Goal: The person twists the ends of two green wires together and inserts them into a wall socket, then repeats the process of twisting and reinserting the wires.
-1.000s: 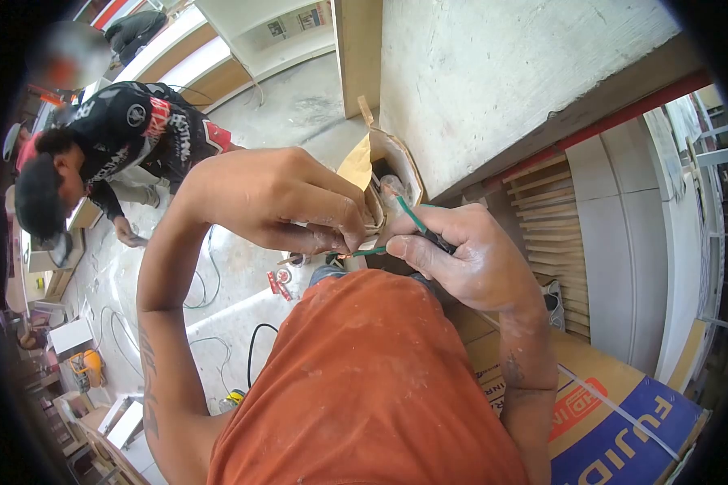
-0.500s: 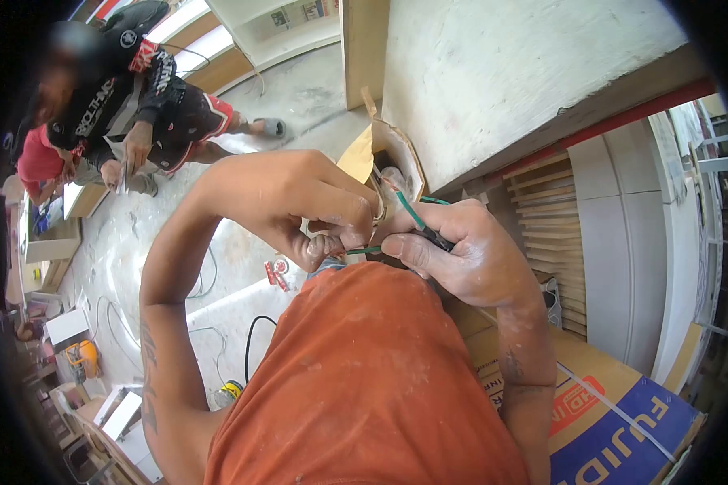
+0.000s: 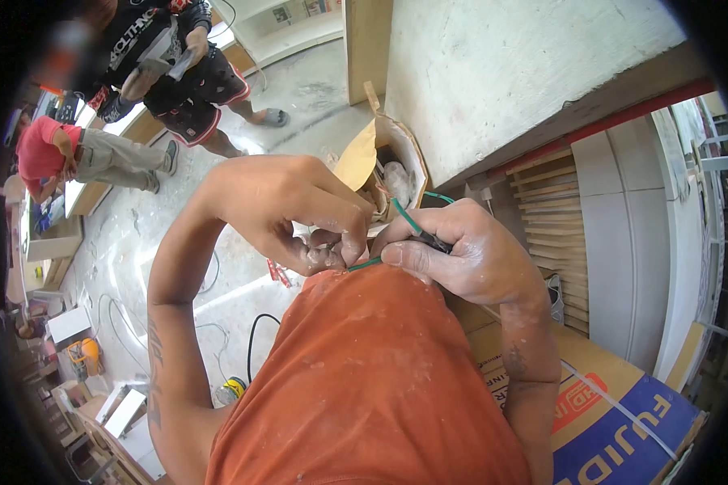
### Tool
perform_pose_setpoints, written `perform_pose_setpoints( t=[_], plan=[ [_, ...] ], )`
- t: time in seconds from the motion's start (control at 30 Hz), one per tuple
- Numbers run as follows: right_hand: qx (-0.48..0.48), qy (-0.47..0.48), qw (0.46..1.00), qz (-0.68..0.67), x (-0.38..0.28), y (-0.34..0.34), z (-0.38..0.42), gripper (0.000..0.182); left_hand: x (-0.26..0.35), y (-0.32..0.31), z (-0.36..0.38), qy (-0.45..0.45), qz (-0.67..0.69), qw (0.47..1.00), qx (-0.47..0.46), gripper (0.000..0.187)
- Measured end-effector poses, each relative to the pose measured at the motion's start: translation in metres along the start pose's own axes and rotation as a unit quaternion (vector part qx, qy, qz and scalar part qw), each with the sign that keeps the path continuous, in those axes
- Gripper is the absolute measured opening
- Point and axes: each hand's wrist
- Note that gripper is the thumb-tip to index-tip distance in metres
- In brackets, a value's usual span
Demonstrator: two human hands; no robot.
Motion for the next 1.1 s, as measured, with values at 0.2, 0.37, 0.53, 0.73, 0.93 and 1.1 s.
perform_pose_setpoints(
  t=[0.2, 0.37, 0.53, 0.73, 0.93, 1.1],
  plan=[
    [-0.016, -0.029, 0.999, 0.030, -0.002, 0.000, 0.003, 0.016, 0.002, -0.004, -0.001, 0.038, -0.003, 0.999, -0.034, 0.020],
    [-0.013, -0.039, 0.999, 0.025, 0.004, -0.001, 0.005, 0.016, -0.004, -0.004, -0.004, 0.038, -0.016, 0.997, -0.071, 0.025],
    [0.003, 0.005, 0.998, 0.055, 0.005, -0.001, 0.005, 0.016, -0.017, -0.010, 0.000, -0.028, -0.012, 0.999, -0.008, 0.028],
    [0.023, 0.054, 0.996, 0.069, 0.007, -0.005, 0.002, 0.015, -0.023, -0.020, 0.004, -0.020, 0.071, 0.996, 0.051, 0.022],
    [0.037, 0.072, 0.993, 0.086, 0.014, -0.006, 0.001, 0.013, -0.032, -0.037, 0.010, 0.000, 0.127, 0.983, 0.135, 0.016],
    [0.049, 0.110, 0.991, 0.064, 0.017, -0.008, -0.003, 0.011, -0.038, -0.045, 0.010, -0.048, 0.144, 0.974, 0.171, 0.015]
  ],
)
Point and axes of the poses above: each hand's wrist, its own z-axis away from the middle knuckle, its own y-axis out of the back of the hand, x = y × z, and after that the axes turned 11 degrees about z, right-handed
